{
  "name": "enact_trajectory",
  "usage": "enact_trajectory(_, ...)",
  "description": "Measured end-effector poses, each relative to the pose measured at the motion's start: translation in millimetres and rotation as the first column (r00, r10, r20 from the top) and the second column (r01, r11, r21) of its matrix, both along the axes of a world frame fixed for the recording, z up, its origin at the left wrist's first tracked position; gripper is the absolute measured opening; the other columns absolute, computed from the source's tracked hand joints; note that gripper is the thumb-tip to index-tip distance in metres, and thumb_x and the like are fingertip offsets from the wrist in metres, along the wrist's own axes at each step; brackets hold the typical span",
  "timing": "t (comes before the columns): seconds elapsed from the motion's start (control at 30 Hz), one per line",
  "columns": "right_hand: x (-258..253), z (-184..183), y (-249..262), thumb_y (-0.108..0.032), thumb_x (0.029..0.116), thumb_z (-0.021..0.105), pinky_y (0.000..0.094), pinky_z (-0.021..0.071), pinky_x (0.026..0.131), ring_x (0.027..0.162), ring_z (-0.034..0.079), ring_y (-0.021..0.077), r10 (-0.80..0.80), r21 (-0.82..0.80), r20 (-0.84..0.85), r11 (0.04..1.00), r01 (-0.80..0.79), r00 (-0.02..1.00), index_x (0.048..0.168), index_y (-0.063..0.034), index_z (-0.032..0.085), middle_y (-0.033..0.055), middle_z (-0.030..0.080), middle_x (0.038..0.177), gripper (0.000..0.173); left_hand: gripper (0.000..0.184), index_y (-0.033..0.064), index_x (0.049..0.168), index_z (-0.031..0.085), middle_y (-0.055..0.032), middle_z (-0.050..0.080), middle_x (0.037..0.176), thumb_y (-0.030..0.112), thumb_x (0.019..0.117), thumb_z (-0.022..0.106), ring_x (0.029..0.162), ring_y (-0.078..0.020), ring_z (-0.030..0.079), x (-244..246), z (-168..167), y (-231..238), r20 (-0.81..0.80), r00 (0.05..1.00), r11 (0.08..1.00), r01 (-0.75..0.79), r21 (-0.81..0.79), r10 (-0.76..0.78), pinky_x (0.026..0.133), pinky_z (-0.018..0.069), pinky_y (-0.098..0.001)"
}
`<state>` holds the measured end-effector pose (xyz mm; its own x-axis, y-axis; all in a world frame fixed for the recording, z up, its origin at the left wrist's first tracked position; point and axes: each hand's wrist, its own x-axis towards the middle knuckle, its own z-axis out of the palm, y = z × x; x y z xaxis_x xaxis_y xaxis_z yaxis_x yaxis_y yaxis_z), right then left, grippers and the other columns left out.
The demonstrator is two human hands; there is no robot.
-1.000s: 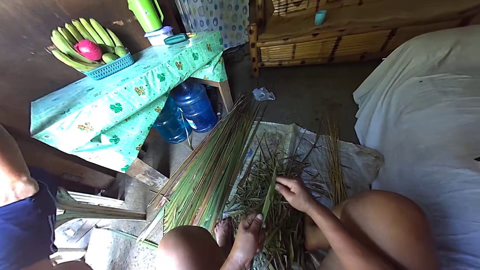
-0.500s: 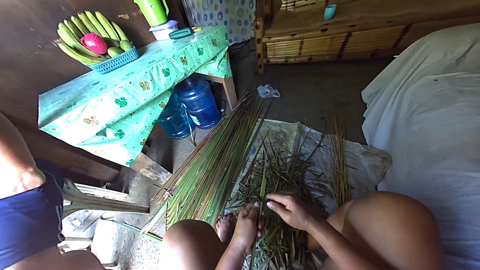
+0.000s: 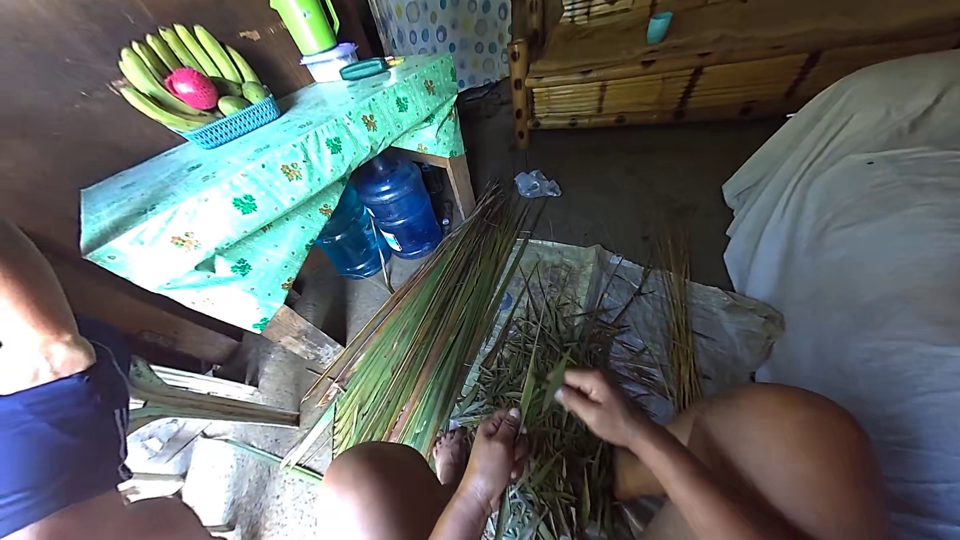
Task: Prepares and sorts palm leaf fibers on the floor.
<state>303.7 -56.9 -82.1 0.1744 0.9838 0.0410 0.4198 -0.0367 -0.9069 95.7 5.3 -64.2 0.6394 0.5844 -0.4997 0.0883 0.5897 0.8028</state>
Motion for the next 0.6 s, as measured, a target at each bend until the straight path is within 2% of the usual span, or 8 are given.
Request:
enact_trajectory(0.07, -22.8, -2.0, -7.3, -0.027, 0.1015, 0.053, 0.0308, 0.0461, 0.061, 0.064, 0.055, 0.0118, 0.117, 0.075, 0.065, 0.99, -0.122, 0.991, 0.084, -0.0003, 0.067, 0.0064, 0.058, 0.069, 0.035, 0.033, 0.0076, 0.09, 0.053, 0.007, 0.04, 0.053, 0.017, 0.113, 0.031, 0.04, -0.0003, 0.036, 4.9, 1.1, 3.9, -0.006, 1.0, 0.999, -0.026, 0.023, 0.026, 0.039, 0.0327, -0.0148)
enact_trajectory(0.13, -32.8, -7.8, -8.2, -0.028, 0.1028, 0.053, 0.032, 0.0493, 0.063, 0.068, 0.06, 0.0145, 0.148, 0.142, 0.126, 0.976, -0.165, 0.981, 0.085, -0.0008, 0.068, 0.0091, 0.062, 0.072, 0.036, 0.032, 0.0092, 0.091, 0.052, 0.0072, 0.041, 0.053, 0.015, 0.1127, 0.029, 0.04, -0.0002, 0.036, 7.1, 2.8, 3.9, -0.004, 0.999, 0.999, -0.039, 0.034, 0.039, 0.039, 0.033, -0.0149)
enact_trajectory(0.27, -19.5, -17.7, 3.8, -0.027, 0.1017, 0.052, 0.0355, 0.0501, 0.062, 0.066, 0.061, 0.0183, 0.026, 0.209, 0.234, 0.975, -0.077, 0.972, 0.082, -0.0013, 0.066, 0.0104, 0.062, 0.071, 0.035, 0.032, 0.0081, 0.091, 0.052, 0.0069, 0.04, 0.052, 0.017, 0.1129, 0.03, 0.039, -0.0005, 0.036, 6.4, 2.9, -1.2, 0.003, 1.0, 0.999, -0.024, 0.025, 0.024, 0.039, 0.0326, -0.0149)
enact_trajectory(0.37, 0.1, -19.1, 13.2, -0.026, 0.1017, 0.051, 0.0397, 0.051, 0.068, 0.071, 0.062, 0.0211, -0.061, 0.125, 0.22, 0.992, 0.033, 0.974, 0.088, 0.001, 0.069, 0.0128, 0.064, 0.076, 0.035, 0.032, 0.0078, 0.09, 0.051, 0.007, 0.039, 0.053, 0.017, 0.1129, 0.031, 0.039, -0.0002, 0.035, 4.6, 3.7, -7.7, 0.002, 1.0, 1.0, 0.01, 0.002, -0.01, 0.039, 0.0317, -0.0146)
enact_trajectory(0.43, 13.3, -16.1, 18.7, -0.022, 0.1017, 0.05, 0.0382, 0.0506, 0.069, 0.07, 0.06, 0.0169, -0.146, 0.07, 0.133, 0.988, 0.138, 0.98, 0.093, 0.0017, 0.07, 0.0101, 0.064, 0.076, 0.033, 0.033, 0.0084, 0.088, 0.052, 0.0072, 0.04, 0.053, 0.016, 0.1125, 0.031, 0.039, 0.0005, 0.035, 2.3, 3.5, -11.0, 0.013, 0.999, 0.999, 0.044, 0.007, -0.044, 0.038, 0.0311, -0.0141)
enact_trajectory(0.5, 23.7, -17.1, 23.5, -0.016, 0.1019, 0.047, 0.0284, 0.047, 0.062, 0.061, 0.053, 0.0072, -0.227, 0.046, 0.031, 0.973, 0.226, 0.973, 0.096, 0.0007, 0.069, 0.0017, 0.057, 0.07, 0.028, 0.034, 0.009, 0.087, 0.052, 0.0076, 0.04, 0.053, 0.016, 0.112, 0.03, 0.039, 0.0008, 0.034, -0.7, 1.5, -12.3, 0.028, 0.997, 0.998, 0.067, 0.013, -0.068, 0.038, 0.0304, -0.014)
enact_trajectory(0.57, 24.2, -12.2, 22.4, -0.015, 0.1041, 0.047, 0.0194, 0.0437, 0.055, 0.056, 0.05, 0.0012, -0.241, -0.024, -0.163, 0.97, 0.24, 0.957, 0.108, 0.002, 0.069, -0.0038, 0.056, 0.068, 0.028, 0.034, 0.0079, 0.089, 0.053, 0.007, 0.042, 0.054, 0.016, 0.1122, 0.029, 0.039, 0.001, 0.035, -1.7, 0.5, -11.5, 0.027, 0.997, 0.997, 0.075, 0.015, -0.075, 0.039, 0.0322, -0.0136)
enact_trajectory(0.6, 19.9, -6.5, 20.1, -0.015, 0.1051, 0.046, 0.0178, 0.0422, 0.051, 0.054, 0.049, 0.001, -0.221, -0.079, -0.295, 0.975, 0.207, 0.93, 0.118, 0.002, 0.067, -0.0052, 0.057, 0.069, 0.03, 0.035, 0.0073, 0.09, 0.054, 0.0068, 0.044, 0.055, 0.016, 0.1125, 0.029, 0.04, 0.001, 0.037, -1.4, 0.8, -10.6, 0.023, 0.996, 0.997, 0.081, 0.017, -0.081, 0.039, 0.0334, -0.0134)
